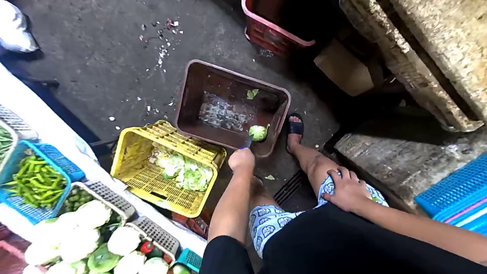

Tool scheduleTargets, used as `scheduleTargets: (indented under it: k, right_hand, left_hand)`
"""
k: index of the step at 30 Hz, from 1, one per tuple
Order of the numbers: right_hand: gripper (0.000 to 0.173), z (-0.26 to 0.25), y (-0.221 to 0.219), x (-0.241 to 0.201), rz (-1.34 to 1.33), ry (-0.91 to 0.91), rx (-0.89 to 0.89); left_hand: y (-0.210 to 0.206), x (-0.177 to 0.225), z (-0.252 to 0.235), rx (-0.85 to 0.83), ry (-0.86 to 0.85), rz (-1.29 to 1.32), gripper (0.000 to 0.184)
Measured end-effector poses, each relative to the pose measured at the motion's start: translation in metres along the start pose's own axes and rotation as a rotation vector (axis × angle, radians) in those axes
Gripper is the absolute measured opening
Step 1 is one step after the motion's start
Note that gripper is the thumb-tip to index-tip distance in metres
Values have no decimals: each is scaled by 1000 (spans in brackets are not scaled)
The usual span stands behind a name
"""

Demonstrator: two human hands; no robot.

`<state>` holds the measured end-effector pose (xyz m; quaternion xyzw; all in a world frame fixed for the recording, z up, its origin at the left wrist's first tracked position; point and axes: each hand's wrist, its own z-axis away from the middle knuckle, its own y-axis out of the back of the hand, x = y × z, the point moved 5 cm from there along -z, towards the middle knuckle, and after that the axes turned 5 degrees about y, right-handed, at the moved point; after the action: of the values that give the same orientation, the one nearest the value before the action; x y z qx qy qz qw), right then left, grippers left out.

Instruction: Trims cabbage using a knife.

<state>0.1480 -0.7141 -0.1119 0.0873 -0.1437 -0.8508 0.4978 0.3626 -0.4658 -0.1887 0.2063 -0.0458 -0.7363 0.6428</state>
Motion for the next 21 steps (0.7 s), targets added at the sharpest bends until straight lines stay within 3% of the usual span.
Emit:
scheduleTargets:
  k: [5,8,12,17,21]
  right_hand:
    - [90,-9,-3,29,-33,-48,102]
    - [88,-14,-1,31,-56,-55,103]
    - [88,-10,3,24,-62,-54,67]
    - [85,-5,8,20,-139,-45,16]
    - [76,-10,19,8,-247,-12,-11]
  left_hand:
    - [-33,52,-72,-26,-28,0,23]
    - [-19,71,-78,-10,20,3,25]
    - [-13,61,-65,-15,25,12,26]
    - [10,15,-6,-36,6,21,34]
    - [41,-65,82,27,-86,113,39]
